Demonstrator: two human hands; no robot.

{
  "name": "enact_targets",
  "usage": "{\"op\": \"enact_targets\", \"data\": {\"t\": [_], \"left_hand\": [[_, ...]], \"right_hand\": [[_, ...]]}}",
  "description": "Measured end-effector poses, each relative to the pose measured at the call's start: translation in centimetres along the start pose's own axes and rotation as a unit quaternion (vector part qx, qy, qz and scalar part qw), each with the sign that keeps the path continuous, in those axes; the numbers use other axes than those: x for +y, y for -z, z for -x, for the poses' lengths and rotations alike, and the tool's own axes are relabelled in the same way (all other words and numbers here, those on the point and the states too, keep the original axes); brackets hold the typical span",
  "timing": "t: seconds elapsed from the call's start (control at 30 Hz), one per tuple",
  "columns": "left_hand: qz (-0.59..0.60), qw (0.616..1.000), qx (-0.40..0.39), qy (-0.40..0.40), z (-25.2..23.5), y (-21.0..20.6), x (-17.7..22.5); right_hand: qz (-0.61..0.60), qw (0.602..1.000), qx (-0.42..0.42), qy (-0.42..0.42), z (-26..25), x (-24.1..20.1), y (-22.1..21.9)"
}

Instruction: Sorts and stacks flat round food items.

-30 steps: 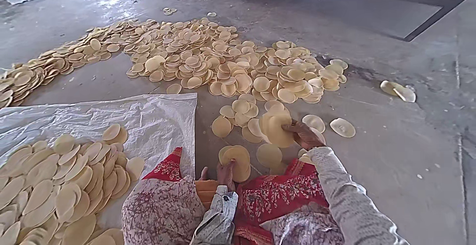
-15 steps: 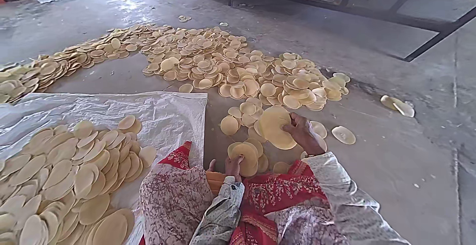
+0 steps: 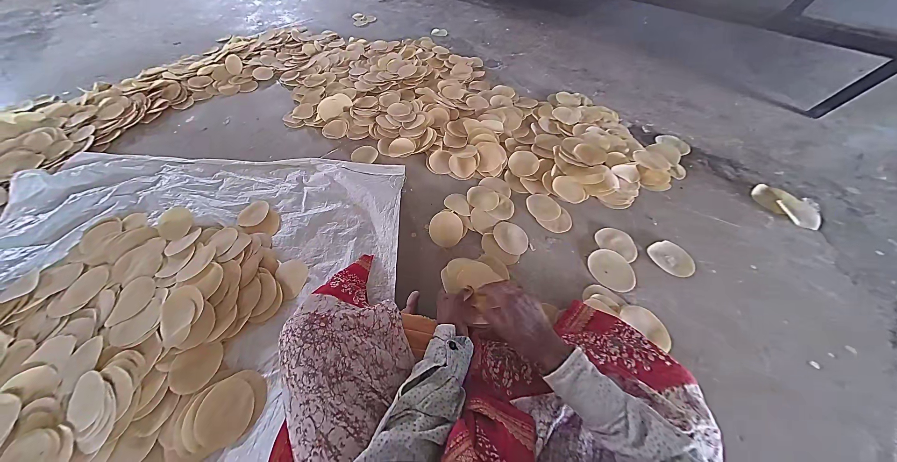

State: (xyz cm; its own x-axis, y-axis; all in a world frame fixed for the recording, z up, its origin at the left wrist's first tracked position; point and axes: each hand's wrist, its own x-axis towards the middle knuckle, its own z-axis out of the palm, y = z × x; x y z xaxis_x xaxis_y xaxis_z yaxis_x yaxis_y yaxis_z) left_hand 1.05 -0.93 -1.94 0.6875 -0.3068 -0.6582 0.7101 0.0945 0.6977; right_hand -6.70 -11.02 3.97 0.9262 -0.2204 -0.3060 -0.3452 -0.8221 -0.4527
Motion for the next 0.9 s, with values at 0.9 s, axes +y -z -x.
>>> {"op": "enact_targets", "data": {"t": [0.9], "left_hand": [[-0.501,0.811,-0.276,-0.125,1.2,0.2,2.9]], "right_hand": [[0.090,0.988,-0.026,-0.122,0.1,11.3,-3.1]]}}
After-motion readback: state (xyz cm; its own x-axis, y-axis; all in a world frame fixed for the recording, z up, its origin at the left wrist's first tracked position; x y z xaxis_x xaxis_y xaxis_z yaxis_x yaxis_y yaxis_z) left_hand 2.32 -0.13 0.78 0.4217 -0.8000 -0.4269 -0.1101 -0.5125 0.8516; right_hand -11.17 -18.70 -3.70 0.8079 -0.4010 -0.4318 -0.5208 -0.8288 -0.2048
